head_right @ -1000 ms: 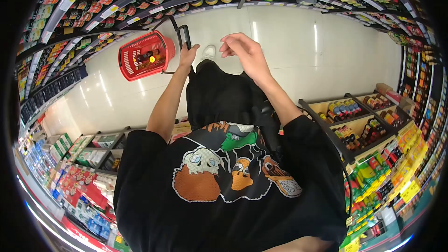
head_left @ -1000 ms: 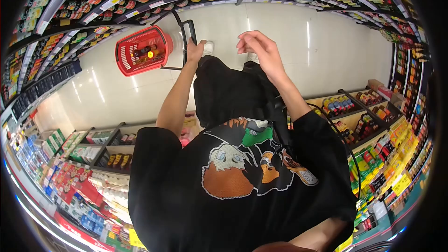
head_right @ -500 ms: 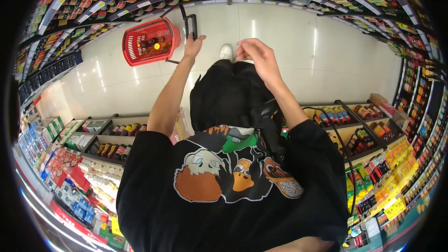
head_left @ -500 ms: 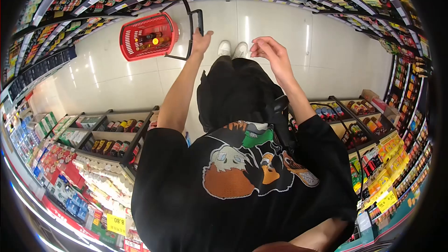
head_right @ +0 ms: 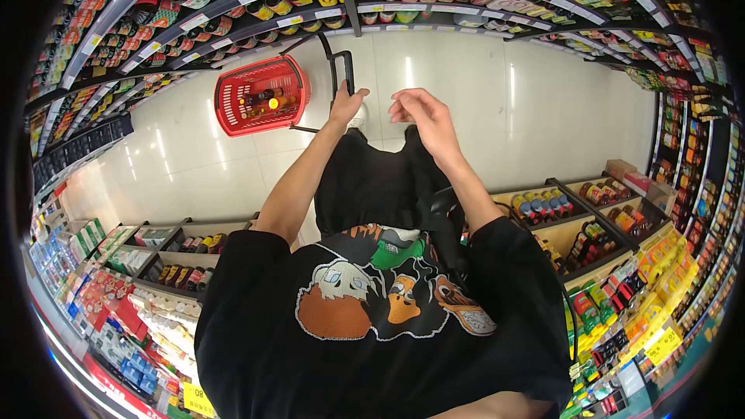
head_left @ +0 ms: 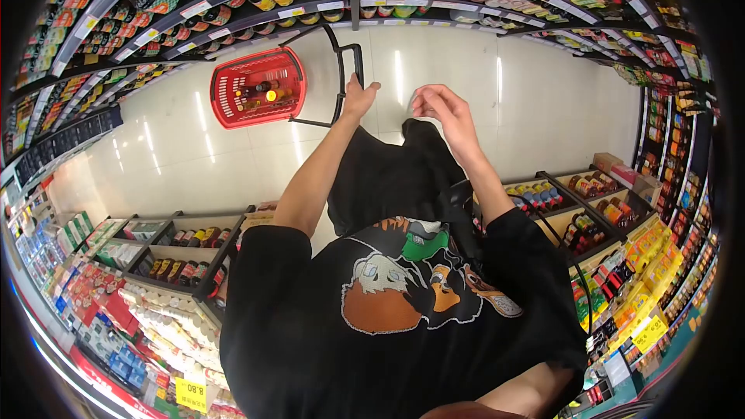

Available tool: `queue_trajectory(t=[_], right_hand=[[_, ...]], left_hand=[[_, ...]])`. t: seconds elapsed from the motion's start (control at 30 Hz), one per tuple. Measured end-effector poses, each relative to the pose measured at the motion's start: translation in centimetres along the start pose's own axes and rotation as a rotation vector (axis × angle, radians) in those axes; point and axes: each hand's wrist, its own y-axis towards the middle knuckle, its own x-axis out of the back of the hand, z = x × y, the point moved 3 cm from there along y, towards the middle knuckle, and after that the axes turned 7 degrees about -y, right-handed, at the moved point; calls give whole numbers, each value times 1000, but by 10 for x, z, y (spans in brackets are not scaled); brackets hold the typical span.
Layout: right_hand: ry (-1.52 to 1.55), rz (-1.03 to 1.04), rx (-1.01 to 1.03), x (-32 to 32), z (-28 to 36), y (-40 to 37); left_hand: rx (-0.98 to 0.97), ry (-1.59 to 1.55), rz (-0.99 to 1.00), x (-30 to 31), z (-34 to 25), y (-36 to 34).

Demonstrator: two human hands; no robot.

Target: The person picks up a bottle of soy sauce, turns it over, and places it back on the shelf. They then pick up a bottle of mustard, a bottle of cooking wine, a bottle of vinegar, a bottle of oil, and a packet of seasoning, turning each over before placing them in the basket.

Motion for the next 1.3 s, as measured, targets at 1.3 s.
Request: queue_trajectory(t=[1.3], right_hand=[[-566,-121,-326,274,-95,120]], left_hand=[[-366,-321,52,-347,-124,-25]])
